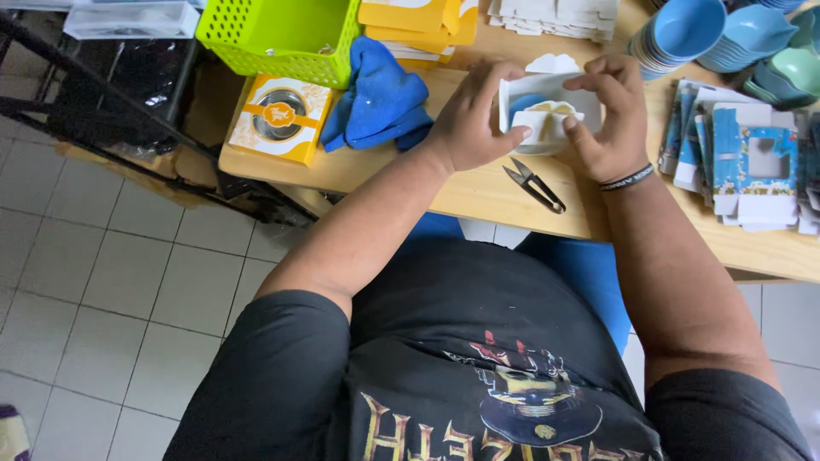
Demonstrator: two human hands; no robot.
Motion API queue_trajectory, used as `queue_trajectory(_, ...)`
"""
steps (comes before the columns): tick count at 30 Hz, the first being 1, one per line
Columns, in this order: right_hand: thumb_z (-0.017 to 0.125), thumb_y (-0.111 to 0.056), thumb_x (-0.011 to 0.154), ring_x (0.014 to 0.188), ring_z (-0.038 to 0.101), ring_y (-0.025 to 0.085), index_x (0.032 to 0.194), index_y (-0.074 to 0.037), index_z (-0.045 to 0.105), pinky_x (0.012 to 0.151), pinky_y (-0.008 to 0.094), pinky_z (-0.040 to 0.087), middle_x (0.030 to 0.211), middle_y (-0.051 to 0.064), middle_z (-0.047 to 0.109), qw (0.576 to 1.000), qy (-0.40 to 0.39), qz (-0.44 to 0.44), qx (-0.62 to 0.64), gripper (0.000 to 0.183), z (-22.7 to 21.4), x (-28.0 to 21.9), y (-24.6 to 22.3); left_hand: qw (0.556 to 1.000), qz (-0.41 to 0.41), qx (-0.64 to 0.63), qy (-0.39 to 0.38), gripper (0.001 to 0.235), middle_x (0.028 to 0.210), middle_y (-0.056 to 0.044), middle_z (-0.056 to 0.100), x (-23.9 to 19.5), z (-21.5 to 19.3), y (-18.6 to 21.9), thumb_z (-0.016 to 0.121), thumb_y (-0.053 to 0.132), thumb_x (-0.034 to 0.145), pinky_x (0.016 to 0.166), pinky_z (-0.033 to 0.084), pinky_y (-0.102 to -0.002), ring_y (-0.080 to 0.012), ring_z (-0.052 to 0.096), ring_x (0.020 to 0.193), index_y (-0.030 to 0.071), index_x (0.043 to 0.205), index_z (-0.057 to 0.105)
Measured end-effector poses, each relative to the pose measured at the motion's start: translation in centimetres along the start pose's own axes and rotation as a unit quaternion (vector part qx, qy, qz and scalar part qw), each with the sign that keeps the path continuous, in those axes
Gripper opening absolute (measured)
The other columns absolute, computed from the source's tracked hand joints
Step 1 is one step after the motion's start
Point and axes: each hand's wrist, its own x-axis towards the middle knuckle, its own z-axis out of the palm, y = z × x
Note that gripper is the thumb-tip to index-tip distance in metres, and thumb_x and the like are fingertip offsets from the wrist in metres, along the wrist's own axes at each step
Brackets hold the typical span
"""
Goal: Assembling cardboard gift boxes and filling them with small items
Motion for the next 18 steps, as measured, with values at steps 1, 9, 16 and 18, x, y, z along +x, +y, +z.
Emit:
queue_trajectory(1, 0.054, -0.045, 0.104, 0.116, 0.049, 0.039, 0.117, 0.01, 0.068, 0.103, 0.05, 0.041, 0.118, 0.023, 0.043, 1.0, 0.002, 0.002, -0.003, 0.058, 0.1, 0.1, -0.2, 1.0, 0.002, -0.003, -0.002, 0.064, 0.12, -0.015, 0.057, 0.0, 0.1, 0.0, 0.084, 0.021, 0.075, 0.097, 0.048, -0.042, -0.033, 0.055, 0.111, 0.01, 0.125, 0.046)
queue_trajectory(9, 0.059, -0.036, 0.1, 0.113, 0.052, 0.042, 0.113, 0.01, 0.066, 0.098, 0.052, 0.044, 0.12, 0.027, 0.046, 0.999, -0.005, -0.032, -0.033, 0.048, 0.2, 0.0, -0.3, 0.999, 0.001, 0.016, 0.032, 0.055, 0.115, -0.013, 0.043, 0.0, 0.5, -0.6, 0.084, 0.016, 0.072, 0.091, 0.054, -0.042, -0.0304, 0.052, 0.11, 0.01, 0.111, 0.045)
queue_trajectory(16, 0.057, -0.036, 0.101, 0.108, 0.053, 0.044, 0.113, 0.009, 0.064, 0.09, 0.054, 0.045, 0.115, 0.028, 0.045, 0.996, 0.003, -0.06, -0.07, 0.047, 0.6, 0.0, -0.8, 0.999, 0.02, -0.037, 0.03, 0.067, 0.127, -0.015, 0.05, -0.6, 0.8, -2.1, 0.079, 0.016, 0.076, 0.109, 0.047, -0.042, -0.0317, 0.053, 0.122, 0.008, 0.135, 0.047)
queue_trajectory(18, 0.058, -0.032, 0.1, 0.111, 0.054, 0.044, 0.118, 0.01, 0.066, 0.093, 0.055, 0.046, 0.118, 0.028, 0.047, 0.995, 0.001, -0.056, -0.086, 0.046, 0.7, 0.0, -0.7, 0.999, -0.004, -0.051, 0.009, 0.075, 0.137, -0.016, 0.048, -0.9, 1.0, -2.7, 0.077, 0.02, 0.082, 0.114, 0.048, -0.045, -0.0326, 0.053, 0.127, 0.011, 0.147, 0.041)
